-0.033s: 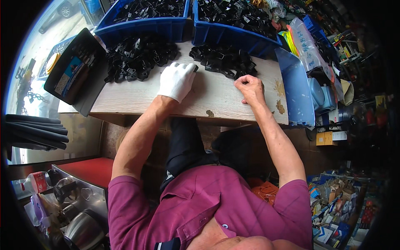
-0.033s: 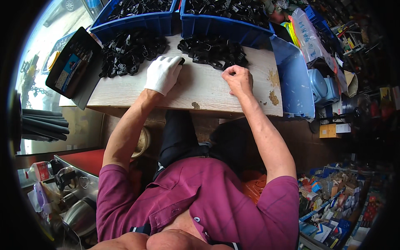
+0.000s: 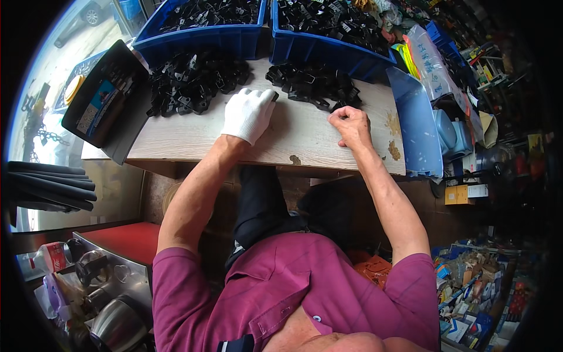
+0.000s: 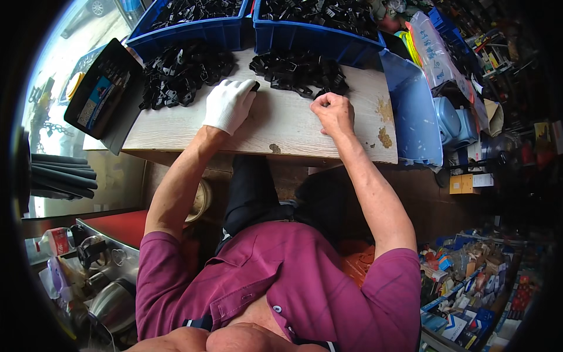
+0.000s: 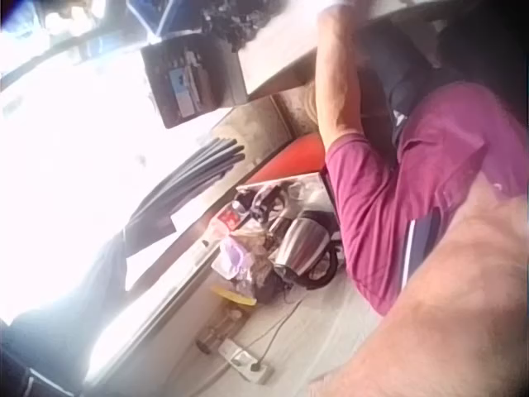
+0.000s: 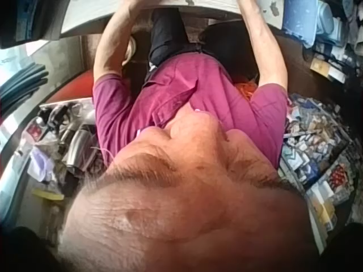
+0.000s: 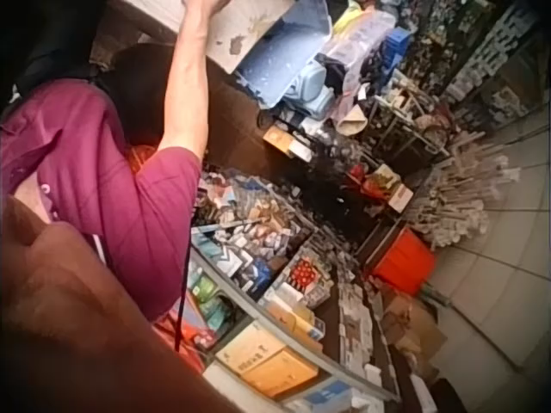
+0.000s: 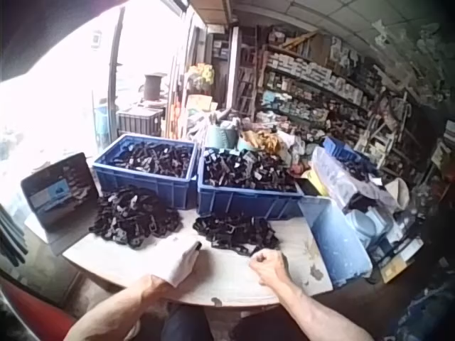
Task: The person is inspecting and sorting small black plastic hardware components on a wooden workbench.
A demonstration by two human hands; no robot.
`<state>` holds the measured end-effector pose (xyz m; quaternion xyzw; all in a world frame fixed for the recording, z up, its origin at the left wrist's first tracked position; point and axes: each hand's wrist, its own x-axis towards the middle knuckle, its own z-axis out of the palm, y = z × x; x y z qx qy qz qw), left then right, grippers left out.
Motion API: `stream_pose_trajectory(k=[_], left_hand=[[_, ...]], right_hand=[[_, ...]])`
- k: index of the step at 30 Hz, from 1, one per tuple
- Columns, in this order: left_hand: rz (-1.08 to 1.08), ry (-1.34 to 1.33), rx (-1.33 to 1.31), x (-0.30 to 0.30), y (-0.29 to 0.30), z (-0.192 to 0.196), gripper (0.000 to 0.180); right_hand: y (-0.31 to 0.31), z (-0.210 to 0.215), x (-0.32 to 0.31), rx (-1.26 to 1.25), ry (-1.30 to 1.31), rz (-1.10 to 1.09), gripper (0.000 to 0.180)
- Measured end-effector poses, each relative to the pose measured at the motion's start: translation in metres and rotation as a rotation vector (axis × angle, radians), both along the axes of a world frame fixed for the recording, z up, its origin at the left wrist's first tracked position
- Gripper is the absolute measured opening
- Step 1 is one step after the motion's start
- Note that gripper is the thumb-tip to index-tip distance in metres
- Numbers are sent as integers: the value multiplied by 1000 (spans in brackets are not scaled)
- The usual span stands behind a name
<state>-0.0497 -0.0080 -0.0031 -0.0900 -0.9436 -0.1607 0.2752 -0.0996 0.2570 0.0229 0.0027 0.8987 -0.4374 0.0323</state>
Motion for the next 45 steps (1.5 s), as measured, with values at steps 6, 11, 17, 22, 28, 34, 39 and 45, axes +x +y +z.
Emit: stream_pose_trajectory(k=[6,11,17,22,28,34,39,45], left_hand=[[-86,120,338,10,9,-11,19],[-97,-13,589,31,38,1,24],[-139,-39,623,34,60,5,23],[-203,25,526,29,62,5,23],[-298,31,267,13,68,1,26],[-445,-50,130,-1,66,4,28],[-556,-35,95,-6,66,-2,28],[-527,2,44,-1,64,-5,31]], right_hand=[[-8,7,22,-186,-105,46,18],[15,17,21,-365,-156,54,40],[7,23,13,-119,-186,140,41],[2,17,9,10,-179,159,35],[-9,19,21,5,-198,275,34],[-15,21,25,-3,-206,296,25],[-13,14,26,-38,-167,308,29],[-13,15,27,-43,-176,299,34]])
